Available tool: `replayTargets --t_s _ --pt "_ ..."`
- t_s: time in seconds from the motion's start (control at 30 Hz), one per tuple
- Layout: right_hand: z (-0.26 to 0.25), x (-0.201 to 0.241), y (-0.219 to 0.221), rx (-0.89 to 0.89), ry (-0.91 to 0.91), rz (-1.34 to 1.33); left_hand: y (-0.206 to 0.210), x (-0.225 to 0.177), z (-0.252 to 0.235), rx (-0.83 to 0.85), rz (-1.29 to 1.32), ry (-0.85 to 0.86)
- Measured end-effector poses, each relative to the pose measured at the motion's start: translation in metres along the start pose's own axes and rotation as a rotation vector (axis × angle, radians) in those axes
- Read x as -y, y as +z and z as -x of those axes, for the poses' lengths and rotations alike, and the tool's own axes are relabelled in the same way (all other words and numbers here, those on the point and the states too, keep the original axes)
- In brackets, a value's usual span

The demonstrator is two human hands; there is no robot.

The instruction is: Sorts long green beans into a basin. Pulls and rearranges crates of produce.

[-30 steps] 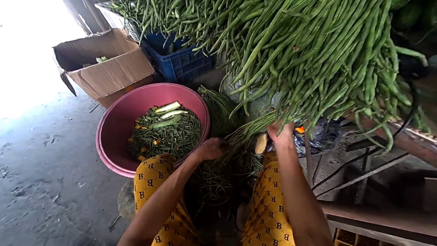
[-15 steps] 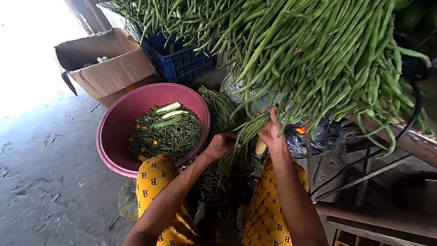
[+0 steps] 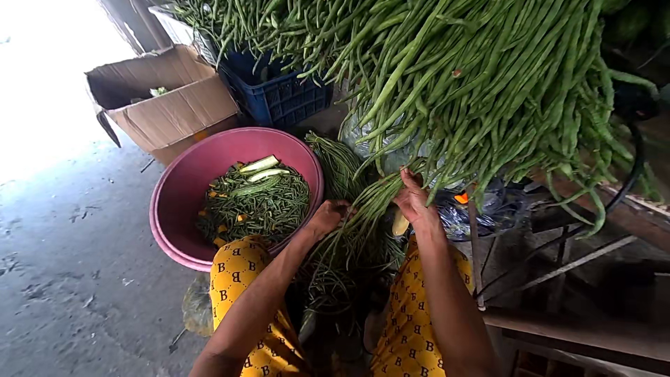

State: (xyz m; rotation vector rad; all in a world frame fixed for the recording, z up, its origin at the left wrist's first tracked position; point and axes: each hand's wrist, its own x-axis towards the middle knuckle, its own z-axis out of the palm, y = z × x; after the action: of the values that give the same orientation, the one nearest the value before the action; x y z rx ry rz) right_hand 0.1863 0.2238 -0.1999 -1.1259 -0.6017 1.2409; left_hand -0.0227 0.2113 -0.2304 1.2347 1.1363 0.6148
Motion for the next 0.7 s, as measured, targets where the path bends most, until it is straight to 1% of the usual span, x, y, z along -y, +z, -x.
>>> replayTargets --t_s 0.07,0.2,0.27,0.33,0.37,0.43,0.47,0.5,0.57,0.6,0.7 --pt "-0.002 0.0 -0.002 -0.022 0.001 0.001 0.0 0.001 0.0 -0.007 0.046 0.018" --pt "-0.003 0.001 -0.004 -0.036 0.008 0.013 -0.002 -0.001 0.001 -0.026 0.048 0.057" --pt "-0.002 0.001 -0.003 -0.044 0.015 0.039 0.0 0.0 -0.001 -0.06 0.068 0.044" --pt "-0.001 0.0 0.001 -0.073 0.017 0.049 0.004 0.003 -0.003 -0.124 0.037 0.073" --pt "0.0 0.0 0.002 -0.068 0.025 0.043 0.005 0.005 -0.004 -0.161 -0.022 0.11" --pt "0.002 -0.002 0.004 -0.06 0.038 0.035 0.009 0.009 -0.004 -0.199 -0.146 0.256" --pt "0.003 -0.003 0.005 -0.052 0.048 0.036 0.01 0.01 -0.003 -0.182 -0.194 0.323" --pt "0.003 -0.003 0.006 -0.04 0.055 0.042 0.012 0.009 -0.002 -0.148 -0.248 0.351" --pt "0.005 -0.004 0.007 -0.02 0.067 0.062 0.017 0.006 0.002 -0.075 -0.361 0.317" --pt "0.006 -0.002 0.007 0.001 0.078 0.083 0.019 0.006 0.002 -0.073 -0.375 0.303" --pt "0.008 0.005 0.002 0.099 0.065 0.139 0.018 0.007 0.0 -0.111 -0.226 0.265"
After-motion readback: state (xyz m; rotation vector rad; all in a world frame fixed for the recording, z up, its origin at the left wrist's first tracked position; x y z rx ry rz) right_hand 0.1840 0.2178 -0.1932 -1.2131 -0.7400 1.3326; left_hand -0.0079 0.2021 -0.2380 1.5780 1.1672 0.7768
